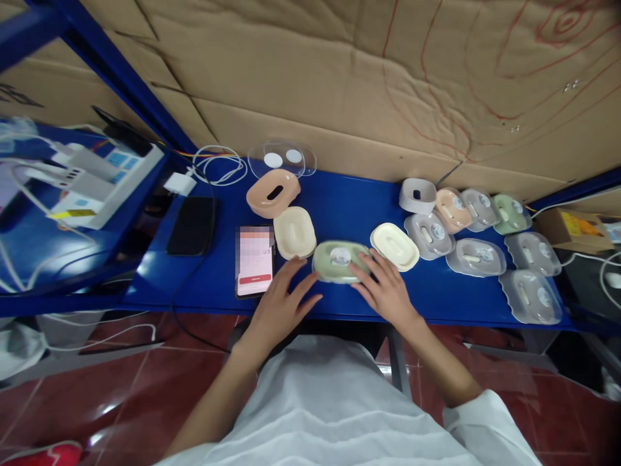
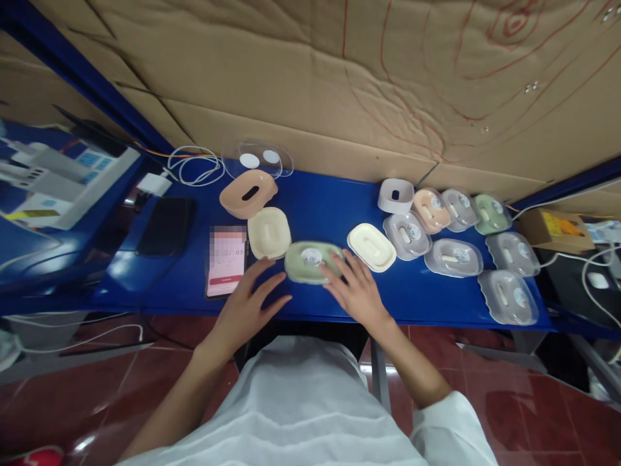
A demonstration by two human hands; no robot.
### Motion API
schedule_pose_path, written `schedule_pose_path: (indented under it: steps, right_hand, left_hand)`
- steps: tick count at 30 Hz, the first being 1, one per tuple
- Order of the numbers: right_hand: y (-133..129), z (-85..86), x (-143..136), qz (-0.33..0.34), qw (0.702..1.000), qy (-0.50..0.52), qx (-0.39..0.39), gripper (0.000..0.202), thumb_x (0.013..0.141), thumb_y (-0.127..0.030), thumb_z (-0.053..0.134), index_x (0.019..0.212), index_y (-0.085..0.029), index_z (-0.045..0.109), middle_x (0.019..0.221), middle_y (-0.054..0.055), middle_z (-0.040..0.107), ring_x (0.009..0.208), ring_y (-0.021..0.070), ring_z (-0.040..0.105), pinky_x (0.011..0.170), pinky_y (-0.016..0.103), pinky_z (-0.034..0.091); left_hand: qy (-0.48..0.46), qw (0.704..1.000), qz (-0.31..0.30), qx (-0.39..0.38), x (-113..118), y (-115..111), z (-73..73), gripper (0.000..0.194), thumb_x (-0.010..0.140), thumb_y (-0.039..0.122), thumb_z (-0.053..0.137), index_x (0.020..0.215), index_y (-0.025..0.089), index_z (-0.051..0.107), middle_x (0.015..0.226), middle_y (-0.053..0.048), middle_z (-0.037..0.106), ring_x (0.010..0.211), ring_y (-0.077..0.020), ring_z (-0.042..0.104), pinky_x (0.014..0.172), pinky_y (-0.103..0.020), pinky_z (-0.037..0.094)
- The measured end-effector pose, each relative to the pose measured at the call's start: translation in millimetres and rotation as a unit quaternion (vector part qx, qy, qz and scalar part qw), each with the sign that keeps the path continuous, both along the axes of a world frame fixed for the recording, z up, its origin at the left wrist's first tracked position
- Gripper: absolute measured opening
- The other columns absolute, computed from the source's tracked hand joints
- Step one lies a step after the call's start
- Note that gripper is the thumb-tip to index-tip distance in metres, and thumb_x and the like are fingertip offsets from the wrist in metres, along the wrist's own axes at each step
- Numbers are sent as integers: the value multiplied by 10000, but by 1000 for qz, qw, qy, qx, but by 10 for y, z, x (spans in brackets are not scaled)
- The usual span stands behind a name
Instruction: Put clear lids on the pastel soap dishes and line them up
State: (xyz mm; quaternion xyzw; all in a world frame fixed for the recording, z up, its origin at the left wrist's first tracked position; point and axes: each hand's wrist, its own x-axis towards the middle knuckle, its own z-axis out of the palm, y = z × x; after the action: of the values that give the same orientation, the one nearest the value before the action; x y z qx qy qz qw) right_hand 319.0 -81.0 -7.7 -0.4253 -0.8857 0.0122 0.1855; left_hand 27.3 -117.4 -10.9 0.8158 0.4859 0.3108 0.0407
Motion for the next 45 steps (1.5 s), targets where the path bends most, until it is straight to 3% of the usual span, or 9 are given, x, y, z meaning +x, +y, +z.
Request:
schedule_pose_path:
  steps: [3, 7, 11, 20, 24, 30, 34, 38, 45]
  right_hand:
    - [300, 128, -121, -86, 996, -24, 7, 532, 1103, -355, 573, 1626, -278, 519, 1676, 148, 507, 1603, 398, 402, 1279, 651, 382]
    - [593, 266, -195, -147, 987, -61, -4, 673, 1116, -434, 514, 1718, -187, 340, 1763, 209, 335, 1629, 420, 323, 1295, 690, 270]
    - [414, 211, 37, -222, 973, -65, 0, 588, 1120, -464, 500, 1607, -135, 512, 1529, 239, 622, 1410, 395, 580, 1175, 590, 429]
    - [82, 16, 507, -73, 997, 3, -41, 513, 1069, -85, 419, 1517, -240, 615, 1505, 71, 684, 1469, 269, 575, 1253, 540, 403]
    - [447, 157, 84, 30, 998, 42, -23, 488, 1067, -101, 458, 1508, -220, 628, 1548, 86, 652, 1489, 249, 559, 1264, 491, 433]
    - [1458, 301, -1170, 122, 992, -38, -17, 714, 953, 99, 389, 1613, -151, 502, 1718, 118, 457, 1626, 257, 379, 1342, 545, 289]
    - [1849, 337, -1646, 128, 986, -102, -41, 453, 1042, 4, 450, 1414, -117, 678, 1530, 154, 651, 1495, 274, 535, 1329, 540, 287]
    - [1545, 418, -1382, 126, 990, -66, -9, 313, 1131, -270, 517, 1341, -176, 729, 1319, 130, 752, 1309, 274, 638, 1279, 503, 343]
    - [79, 389, -434, 41, 999, 16, 8, 321, 1131, -279, 539, 1407, -204, 686, 1274, 118, 776, 1213, 243, 702, 1178, 472, 449]
  left_hand:
    - [39, 996, 77, -30, 4, 80, 35, 557, 1059, 400, 648, 1555, 190, 506, 1586, -237, 540, 1506, -437, 518, 1197, -675, 489]
    - [85, 994, 38, -62, 86, 146, 48, 401, 1071, 451, 604, 1315, 139, 667, 1398, -214, 671, 1346, -415, 642, 1166, -647, 518]
    - [54, 995, -27, -82, 157, 47, 41, 306, 1055, 452, 640, 1171, 170, 668, 1159, -126, 729, 1171, -314, 727, 1154, -552, 563]
    - [43, 994, -91, -37, 76, -40, 80, 212, 1045, 103, 575, 1169, 200, 717, 1234, -89, 755, 1269, -260, 707, 1256, -571, 473]
    - [31, 996, -66, -49, 96, -63, 66, 250, 1053, 93, 540, 1193, 202, 716, 1239, -94, 761, 1227, -263, 718, 1162, -525, 565]
    - [-1, 996, -65, -57, 171, -196, 12, 260, 1048, 97, 556, 1227, 208, 710, 1241, -96, 750, 1231, -257, 715, 1167, -510, 573]
    - [-12, 997, -54, -50, 151, -245, -55, 235, 1053, 116, 571, 1215, 211, 712, 1328, -116, 718, 1287, -275, 692, 1141, -496, 594]
    - [-7, 999, -35, -33, 91, -258, -101, 255, 1052, 121, 590, 1263, 217, 697, 1406, -137, 670, 1322, -291, 671, 1095, -479, 620]
    - [-8, 997, 18, 74, 21, -217, -63, 518, 987, 165, 743, 1480, 227, 598, 1551, -205, 559, 1478, -370, 560, 1128, -520, 589]
